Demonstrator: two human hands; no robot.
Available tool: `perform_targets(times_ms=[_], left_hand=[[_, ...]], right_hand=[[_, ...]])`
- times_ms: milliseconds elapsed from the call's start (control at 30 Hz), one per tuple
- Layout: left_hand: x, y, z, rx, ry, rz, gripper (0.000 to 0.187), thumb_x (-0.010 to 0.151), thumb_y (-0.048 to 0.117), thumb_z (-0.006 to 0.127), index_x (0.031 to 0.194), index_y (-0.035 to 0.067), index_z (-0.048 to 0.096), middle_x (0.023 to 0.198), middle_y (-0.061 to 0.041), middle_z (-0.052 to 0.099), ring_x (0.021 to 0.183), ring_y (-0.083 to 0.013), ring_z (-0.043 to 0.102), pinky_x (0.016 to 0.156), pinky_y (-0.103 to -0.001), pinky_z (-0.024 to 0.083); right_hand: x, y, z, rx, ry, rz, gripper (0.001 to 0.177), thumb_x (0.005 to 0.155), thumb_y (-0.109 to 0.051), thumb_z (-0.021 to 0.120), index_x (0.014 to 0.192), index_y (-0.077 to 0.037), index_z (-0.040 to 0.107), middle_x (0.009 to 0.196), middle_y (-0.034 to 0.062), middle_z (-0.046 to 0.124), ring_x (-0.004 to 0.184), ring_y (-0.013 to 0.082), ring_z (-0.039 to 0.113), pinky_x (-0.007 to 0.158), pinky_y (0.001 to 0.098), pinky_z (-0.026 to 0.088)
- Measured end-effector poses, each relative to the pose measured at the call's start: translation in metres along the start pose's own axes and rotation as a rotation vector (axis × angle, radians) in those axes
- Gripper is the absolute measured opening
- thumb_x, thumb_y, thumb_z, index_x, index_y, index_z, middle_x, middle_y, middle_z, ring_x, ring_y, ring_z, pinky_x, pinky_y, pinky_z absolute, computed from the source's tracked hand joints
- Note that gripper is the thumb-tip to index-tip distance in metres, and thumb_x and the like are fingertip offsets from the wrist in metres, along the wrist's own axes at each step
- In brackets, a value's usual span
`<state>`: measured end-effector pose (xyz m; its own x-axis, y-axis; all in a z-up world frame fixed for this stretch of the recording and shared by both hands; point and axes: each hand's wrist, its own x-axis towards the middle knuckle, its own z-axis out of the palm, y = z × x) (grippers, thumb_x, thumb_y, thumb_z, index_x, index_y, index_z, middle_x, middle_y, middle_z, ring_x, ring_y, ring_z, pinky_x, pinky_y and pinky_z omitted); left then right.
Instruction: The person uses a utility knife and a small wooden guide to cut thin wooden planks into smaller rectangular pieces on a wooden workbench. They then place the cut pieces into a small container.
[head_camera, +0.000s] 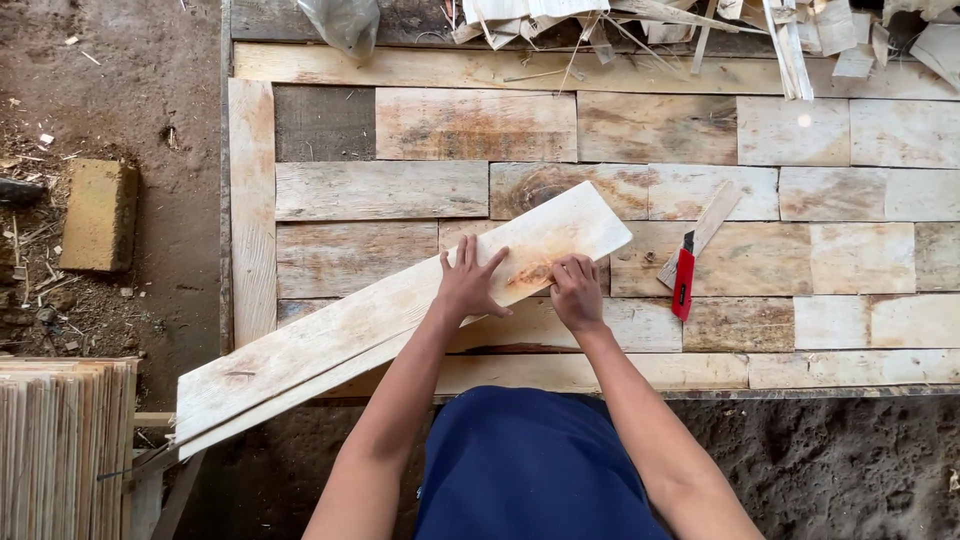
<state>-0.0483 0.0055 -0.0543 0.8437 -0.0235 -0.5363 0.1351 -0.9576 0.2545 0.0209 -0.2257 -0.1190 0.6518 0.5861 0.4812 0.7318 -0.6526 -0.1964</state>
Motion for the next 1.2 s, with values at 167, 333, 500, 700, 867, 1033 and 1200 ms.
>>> perform_targets(times_ms=[167,333,500,700,867,1033,1200], left_hand=[[-0.002,0.008,0.005,0.000,0.008,-0.056,0.126,0.057,0.077,0.082,0.162,0.042,0.021,0.168,-0.030,0.008,0.157,-0.0423,0.008,0.113,-0.071,0.020],[-0.003,0.015,0.010,0.058,0.034,-0.098,0.134,0.053,0.071,0.088,0.163,0.037,0.020,0.167,-0.031,0.008,0.157,-0.0418,0.009,0.113,-0.072,0.019],[-0.001,0.021,0.014,0.048,0.070,-0.121,0.133,0.054,0.062,0.094,0.163,0.035,0.022,0.168,-0.031,0.005,0.157,-0.0451,0.005,0.111,-0.076,0.018],[0.005,0.021,0.026,0.051,0.081,-0.150,0.134,0.051,0.062,0.095,0.162,0.038,0.023,0.168,-0.029,0.005,0.157,-0.0439,0.004,0.112,-0.077,0.016],[0.006,0.020,0.025,0.062,0.085,-0.154,0.134,0.050,0.062,0.095,0.162,0.040,0.024,0.169,-0.028,0.006,0.157,-0.0426,0.006,0.111,-0.077,0.018],[0.005,0.021,0.023,0.038,0.069,-0.173,0.134,0.051,0.060,0.096,0.162,0.041,0.023,0.169,-0.026,0.003,0.158,-0.0413,0.003,0.112,-0.078,0.018],[0.009,0.019,0.031,0.018,0.064,-0.169,0.134,0.053,0.060,0.096,0.162,0.041,0.020,0.170,-0.025,-0.002,0.158,-0.0415,-0.002,0.113,-0.077,0.018]], right_hand=[[-0.031,0.029,0.004,0.136,0.055,0.441,0.034,0.068,-0.001,0.069,0.097,-0.017,0.061,0.112,0.0015,0.057,0.115,0.0268,0.057,0.102,0.0404,0.043],[-0.023,0.047,-0.009,0.513,-0.008,1.216,0.067,0.078,-0.016,0.077,0.136,-0.004,0.046,0.138,0.0195,0.051,0.121,0.0313,0.064,0.107,0.0402,0.050],[-0.004,0.059,-0.002,0.486,-0.090,1.237,0.065,0.088,-0.035,0.081,0.139,-0.007,0.052,0.128,0.0129,0.066,0.112,0.0237,0.070,0.097,0.0361,0.055],[-0.005,0.048,-0.016,0.646,0.153,0.975,0.020,0.105,-0.030,0.063,0.111,-0.013,0.054,0.099,0.0055,0.060,0.088,0.0167,0.061,0.077,0.0320,0.052],[-0.017,0.079,-0.015,0.575,0.091,0.947,0.021,0.109,-0.035,0.053,0.109,-0.014,0.057,0.097,0.0072,0.060,0.087,0.0209,0.061,0.076,0.0336,0.052],[-0.044,0.133,-0.047,-0.053,0.135,0.949,0.038,0.086,-0.017,0.077,0.116,-0.009,0.055,0.108,0.0156,0.058,0.103,0.0406,0.058,0.088,0.0526,0.047],[-0.077,0.168,-0.067,-0.068,-0.409,1.257,0.067,0.086,-0.053,0.078,0.130,-0.015,0.047,0.126,0.0080,0.045,0.120,0.0368,0.051,0.104,0.0475,0.040]])
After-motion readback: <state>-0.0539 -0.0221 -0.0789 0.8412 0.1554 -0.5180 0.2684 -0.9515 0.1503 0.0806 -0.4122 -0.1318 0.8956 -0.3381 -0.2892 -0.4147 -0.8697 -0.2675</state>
